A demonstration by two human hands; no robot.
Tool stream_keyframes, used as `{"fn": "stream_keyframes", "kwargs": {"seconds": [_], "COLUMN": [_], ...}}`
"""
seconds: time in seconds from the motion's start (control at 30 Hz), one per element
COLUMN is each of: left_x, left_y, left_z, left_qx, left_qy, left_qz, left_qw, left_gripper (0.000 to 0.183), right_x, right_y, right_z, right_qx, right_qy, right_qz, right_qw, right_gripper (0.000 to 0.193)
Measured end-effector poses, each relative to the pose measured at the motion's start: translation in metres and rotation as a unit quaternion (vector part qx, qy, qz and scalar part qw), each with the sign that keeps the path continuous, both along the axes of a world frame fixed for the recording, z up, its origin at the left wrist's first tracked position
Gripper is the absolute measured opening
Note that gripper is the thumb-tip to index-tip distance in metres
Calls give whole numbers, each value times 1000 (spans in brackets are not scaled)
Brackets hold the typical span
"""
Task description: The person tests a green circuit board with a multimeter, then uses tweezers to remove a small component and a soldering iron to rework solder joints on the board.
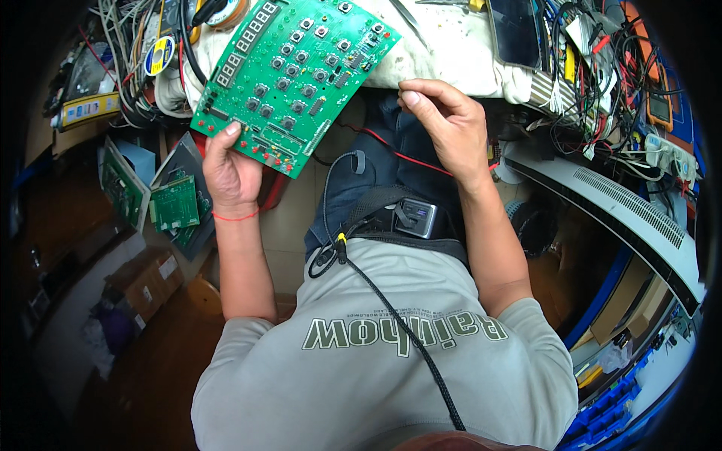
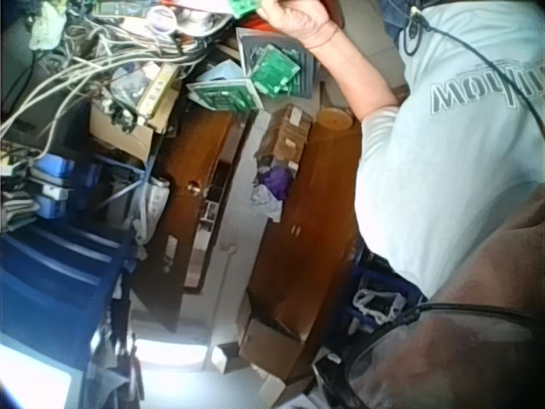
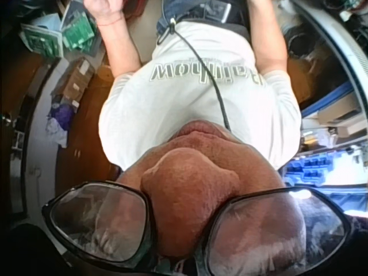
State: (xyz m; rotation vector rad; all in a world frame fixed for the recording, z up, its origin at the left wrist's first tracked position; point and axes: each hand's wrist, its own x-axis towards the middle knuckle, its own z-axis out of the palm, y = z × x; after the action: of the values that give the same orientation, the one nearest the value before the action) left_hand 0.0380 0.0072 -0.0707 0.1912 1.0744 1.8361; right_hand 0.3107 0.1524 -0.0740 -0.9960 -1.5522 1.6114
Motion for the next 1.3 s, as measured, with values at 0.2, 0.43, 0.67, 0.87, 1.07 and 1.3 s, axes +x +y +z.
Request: {"fn": "stream_keyframes", "kwargs": {"seconds": [0.2, 0.43, 0.67, 0.87, 1.07, 1.3], "left_x": [-3, 3, 8, 9, 15, 22], "left_y": [2, 2, 3, 1, 2, 5], "left_z": [-9, -13, -4, 3, 11, 24], "left_qx": [-11, -27, -3, -22, -30, -25], "left_qy": [-10, -10, 1, 35, 63, 91], "left_qz": [-6, -12, -19, -21, -3, -4], "left_qw": [1000, 999, 1000, 999, 998, 996], "left_gripper": [46, 44, 41, 40, 38, 35], "right_x": [-14, -27, -30, -32, -30, -33], "right_y": [-6, -3, 2, 2, 7, 12], "right_z": [-5, -13, -11, -9, -10, -15], "right_qx": [-58, -55, -12, -25, -36, -35], "right_qy": [13, 35, 2, 11, 8, 11], "right_qz": [-11, -3, 28, 26, 30, 28], "right_qw": [998, 998, 1000, 999, 999, 999], "right_gripper": [22, 23, 25, 23, 23, 25]}}
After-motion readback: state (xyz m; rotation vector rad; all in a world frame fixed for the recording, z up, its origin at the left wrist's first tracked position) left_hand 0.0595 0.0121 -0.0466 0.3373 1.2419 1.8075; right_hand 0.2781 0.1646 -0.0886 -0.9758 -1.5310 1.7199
